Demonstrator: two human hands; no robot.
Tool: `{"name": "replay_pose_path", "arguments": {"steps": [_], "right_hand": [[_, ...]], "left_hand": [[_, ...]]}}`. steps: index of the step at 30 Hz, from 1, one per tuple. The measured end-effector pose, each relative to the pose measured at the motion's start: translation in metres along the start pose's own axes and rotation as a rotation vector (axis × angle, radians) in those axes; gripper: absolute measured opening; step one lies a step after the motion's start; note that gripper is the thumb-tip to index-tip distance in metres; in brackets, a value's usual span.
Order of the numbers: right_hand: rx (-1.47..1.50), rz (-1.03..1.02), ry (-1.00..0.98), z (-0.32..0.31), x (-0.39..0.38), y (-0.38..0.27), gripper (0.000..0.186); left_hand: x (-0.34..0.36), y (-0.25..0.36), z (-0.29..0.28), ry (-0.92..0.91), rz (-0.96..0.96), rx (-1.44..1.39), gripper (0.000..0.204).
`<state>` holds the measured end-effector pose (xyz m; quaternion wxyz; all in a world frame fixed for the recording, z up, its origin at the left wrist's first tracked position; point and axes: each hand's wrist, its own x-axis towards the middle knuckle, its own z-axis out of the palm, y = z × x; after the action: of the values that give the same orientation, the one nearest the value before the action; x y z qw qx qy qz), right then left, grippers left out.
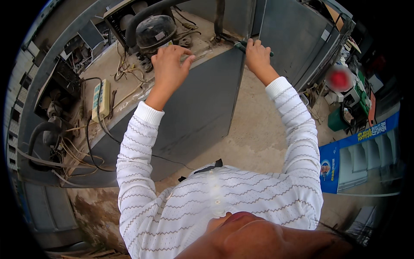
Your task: The person uses pliers to strip the insulation from a wire connected to an outdoor air conditioning unit. They then use a screwdriver to tighten the terminal screws on the unit's electrical box.
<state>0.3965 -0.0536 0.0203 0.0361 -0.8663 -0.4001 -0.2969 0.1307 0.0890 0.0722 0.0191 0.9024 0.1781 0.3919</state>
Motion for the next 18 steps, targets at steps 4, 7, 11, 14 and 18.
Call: {"name": "replay_pose_path", "arguments": {"steps": [4,7,11,14,18], "right_hand": [[-0.112,-0.063,0.055,0.0,0.009,0.006,0.032],[-0.162,-0.165,0.086,-0.004,0.016,0.011,0.027],[-0.182,-0.236,0.139,-0.009,0.012,0.013,0.022],[0.094,-0.061,-0.091,-0.006,0.004,0.006,0.028],[0.748,0.169,-0.766,-0.009,0.015,0.002,0.031]], "left_hand": [[-0.001,-0.005,0.005,0.071,0.04,-0.03,0.015],[0.002,-0.006,0.009,0.083,0.068,-0.041,0.015],[0.008,0.006,0.006,0.019,0.064,-0.027,0.018],[0.018,0.012,0.009,0.099,0.137,-0.023,0.018],[0.052,0.018,0.024,0.119,0.184,-0.019,0.019]]}}
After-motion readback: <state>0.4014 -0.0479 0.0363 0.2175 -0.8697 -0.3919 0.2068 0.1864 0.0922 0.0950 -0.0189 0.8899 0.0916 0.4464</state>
